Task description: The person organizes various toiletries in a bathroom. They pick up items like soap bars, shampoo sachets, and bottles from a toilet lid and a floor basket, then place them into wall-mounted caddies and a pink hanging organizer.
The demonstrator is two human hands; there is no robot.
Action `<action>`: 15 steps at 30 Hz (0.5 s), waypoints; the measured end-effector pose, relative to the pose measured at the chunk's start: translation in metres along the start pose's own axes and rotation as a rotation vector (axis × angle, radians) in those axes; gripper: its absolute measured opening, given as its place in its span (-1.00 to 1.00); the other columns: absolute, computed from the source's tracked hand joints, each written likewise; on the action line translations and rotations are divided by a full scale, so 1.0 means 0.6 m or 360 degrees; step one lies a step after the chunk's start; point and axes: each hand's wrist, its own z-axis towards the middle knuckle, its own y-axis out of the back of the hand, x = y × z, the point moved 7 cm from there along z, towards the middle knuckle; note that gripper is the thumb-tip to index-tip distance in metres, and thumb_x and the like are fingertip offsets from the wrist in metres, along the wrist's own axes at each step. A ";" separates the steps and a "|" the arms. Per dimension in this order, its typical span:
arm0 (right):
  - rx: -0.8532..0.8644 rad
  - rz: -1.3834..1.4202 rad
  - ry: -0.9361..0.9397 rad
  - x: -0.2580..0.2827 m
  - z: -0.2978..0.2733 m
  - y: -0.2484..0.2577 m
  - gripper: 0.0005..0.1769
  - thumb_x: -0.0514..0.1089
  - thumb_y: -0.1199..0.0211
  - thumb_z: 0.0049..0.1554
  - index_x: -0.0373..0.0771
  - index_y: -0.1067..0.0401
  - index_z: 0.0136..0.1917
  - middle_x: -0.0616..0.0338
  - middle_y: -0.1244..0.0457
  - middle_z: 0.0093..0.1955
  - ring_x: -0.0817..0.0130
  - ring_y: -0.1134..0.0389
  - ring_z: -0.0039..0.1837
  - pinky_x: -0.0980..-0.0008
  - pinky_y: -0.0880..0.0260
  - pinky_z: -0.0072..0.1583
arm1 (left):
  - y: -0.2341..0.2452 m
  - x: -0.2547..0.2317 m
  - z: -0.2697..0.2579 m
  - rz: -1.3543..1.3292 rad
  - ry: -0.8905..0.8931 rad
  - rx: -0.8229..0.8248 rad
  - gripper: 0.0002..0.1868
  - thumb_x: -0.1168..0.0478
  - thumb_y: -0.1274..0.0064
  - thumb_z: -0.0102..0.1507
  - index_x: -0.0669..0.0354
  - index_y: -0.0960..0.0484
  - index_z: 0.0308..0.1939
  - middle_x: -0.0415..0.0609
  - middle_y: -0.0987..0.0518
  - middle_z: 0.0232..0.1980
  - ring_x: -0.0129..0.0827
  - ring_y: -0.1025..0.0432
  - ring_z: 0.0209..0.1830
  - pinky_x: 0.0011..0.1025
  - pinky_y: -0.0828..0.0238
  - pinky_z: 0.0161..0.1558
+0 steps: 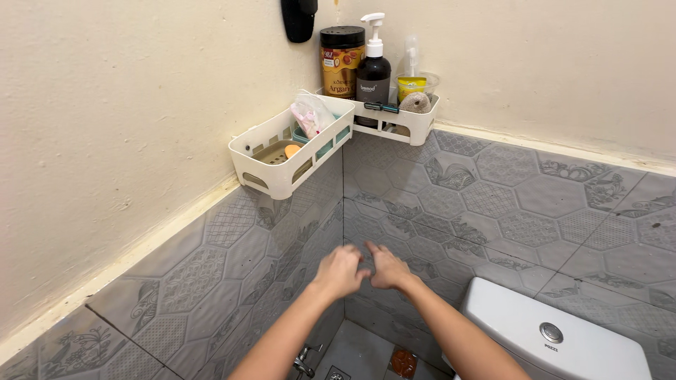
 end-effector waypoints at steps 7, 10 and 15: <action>-0.1178 0.0432 0.0938 0.177 0.032 0.291 -0.52 -0.25 -0.38 0.03 -0.30 -0.42 0.24 -0.05 -0.35 0.13 0.10 -0.40 0.01 0.22 -0.45 0.01 | 0.378 -0.064 0.124 0.0042 0.0044 -0.0981 -0.67 0.03 -0.18 0.26 0.27 -0.68 -0.18 0.19 -0.66 -0.23 0.04 -0.59 -0.19 -0.13 -0.53 -0.13; -0.1334 0.0351 0.1193 0.269 0.089 0.415 -0.65 -0.26 -0.41 0.03 -0.36 -0.48 0.10 -0.04 -0.37 -0.02 0.13 -0.44 0.04 0.25 -0.46 0.07 | 0.487 -0.002 0.229 0.0238 0.0506 -0.0693 -0.48 -0.11 -0.19 0.27 0.40 -0.68 -0.25 0.36 -0.64 -0.23 0.12 -0.59 -0.15 -0.10 -0.56 -0.10; -0.0815 0.0098 0.0858 0.346 0.264 0.467 -0.44 -0.15 -0.58 -0.07 -0.33 -0.52 0.17 -0.08 -0.41 0.09 0.08 -0.45 0.11 0.27 -0.44 0.14 | 0.472 0.089 0.316 0.0071 0.0879 -0.0120 -0.41 -0.19 -0.28 0.12 0.40 -0.69 -0.29 0.17 -0.68 -0.35 -0.16 -0.65 -0.43 -0.29 -0.62 -0.30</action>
